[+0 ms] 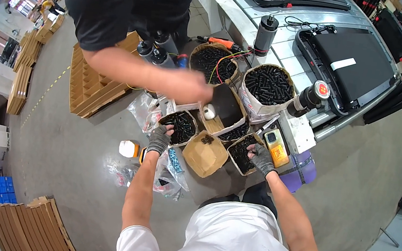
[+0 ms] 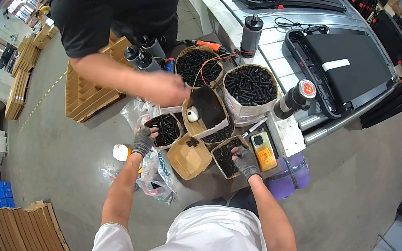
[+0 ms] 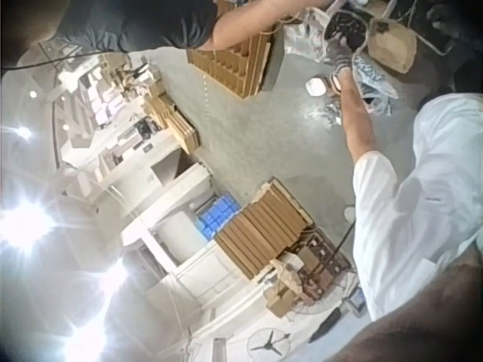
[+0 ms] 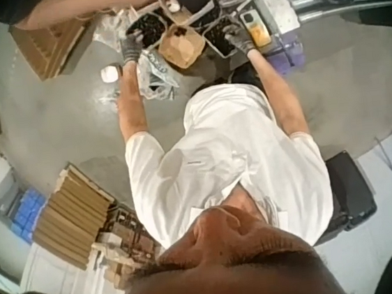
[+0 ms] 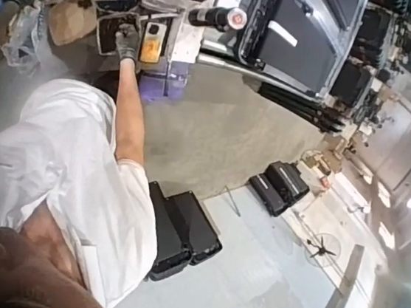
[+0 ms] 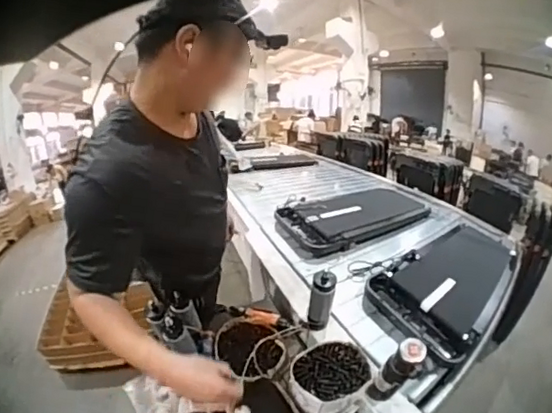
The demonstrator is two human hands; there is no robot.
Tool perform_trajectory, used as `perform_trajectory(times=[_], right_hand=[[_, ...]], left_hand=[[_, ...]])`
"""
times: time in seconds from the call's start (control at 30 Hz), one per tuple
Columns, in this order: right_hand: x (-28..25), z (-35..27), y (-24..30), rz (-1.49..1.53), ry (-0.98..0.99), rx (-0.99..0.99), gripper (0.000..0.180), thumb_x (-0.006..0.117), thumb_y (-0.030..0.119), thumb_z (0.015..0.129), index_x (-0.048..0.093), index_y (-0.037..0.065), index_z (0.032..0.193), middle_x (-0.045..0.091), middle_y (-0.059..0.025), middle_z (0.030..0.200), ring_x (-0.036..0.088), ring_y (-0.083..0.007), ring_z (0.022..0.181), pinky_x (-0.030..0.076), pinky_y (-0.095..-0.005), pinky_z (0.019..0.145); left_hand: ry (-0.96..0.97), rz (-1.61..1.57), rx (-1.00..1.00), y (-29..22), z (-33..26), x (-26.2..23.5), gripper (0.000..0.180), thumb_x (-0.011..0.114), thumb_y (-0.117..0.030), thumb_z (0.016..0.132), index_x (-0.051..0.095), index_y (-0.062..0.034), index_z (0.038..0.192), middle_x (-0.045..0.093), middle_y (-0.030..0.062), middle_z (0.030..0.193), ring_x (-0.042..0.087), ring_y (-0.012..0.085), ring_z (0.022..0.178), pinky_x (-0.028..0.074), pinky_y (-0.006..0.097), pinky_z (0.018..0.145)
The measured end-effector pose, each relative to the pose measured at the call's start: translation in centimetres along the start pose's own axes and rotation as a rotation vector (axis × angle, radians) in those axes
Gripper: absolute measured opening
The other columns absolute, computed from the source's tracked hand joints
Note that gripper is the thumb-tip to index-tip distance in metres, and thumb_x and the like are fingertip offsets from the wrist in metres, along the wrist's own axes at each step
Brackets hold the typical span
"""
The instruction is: Counting and sorting small black components into a box at a factory workstation.
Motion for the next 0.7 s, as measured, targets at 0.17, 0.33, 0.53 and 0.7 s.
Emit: perform_trajectory(times=[0.17,0.33,0.53,0.7], right_hand=[[0.8,-0.2,-0.6,0.384,0.124,0.292,0.019,0.059,0.005,0.084,0.063,0.003,0.103,0.065,-0.006,0.09,0.062,-0.0153,0.083,0.05,-0.027,0.076],[0.6,-2.1,2.9,0.899,0.186,0.326,0.015,0.06,0.013,0.086,0.064,0.005,0.098,0.064,-0.0032,0.089,0.06,-0.0128,0.078,0.048,-0.0239,0.07],[2.4,-4.5,7.0,0.63,0.342,0.303,0.028,0.059,0.036,0.092,0.061,0.008,0.086,0.061,-0.0009,0.077,0.056,-0.0096,0.067,0.045,-0.0234,0.059],[4.4,-6.0,7.6,0.922,0.352,0.322,0.028,0.055,0.031,0.094,0.061,0.003,0.1,0.061,-0.0052,0.09,0.059,-0.0142,0.083,0.05,-0.0278,0.074]], left_hand=[[-0.01,-0.722,-0.578,0.7,-1.8,-0.5,0.022,0.062,-0.023,0.09,0.067,-0.0052,0.103,0.066,0.005,0.082,0.06,0.012,0.068,0.049,0.028,0.065],[0.111,-1.056,-0.411,-5.7,-4.3,-0.5,0.025,0.062,-0.03,0.091,0.064,-0.0057,0.097,0.061,0.0016,0.077,0.056,0.0108,0.068,0.045,0.024,0.062],[0.408,-0.986,-0.483,-17.6,-8.2,2.2,0.032,0.06,-0.028,0.093,0.064,-0.0011,0.111,0.062,-0.0003,0.082,0.054,0.0079,0.07,0.044,0.022,0.065],[0.477,-1.116,-0.613,-20.7,-9.9,6.0,0.04,0.056,-0.02,0.093,0.052,-0.0011,0.128,0.06,0.001,0.084,0.057,0.0099,0.076,0.047,0.024,0.07]])
Point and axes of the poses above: each hand's wrist, its own z-axis towards the middle knuckle, its own x-axis out of the palm, y = z × x, the point moved 6 cm from there along z, towards the middle knuckle
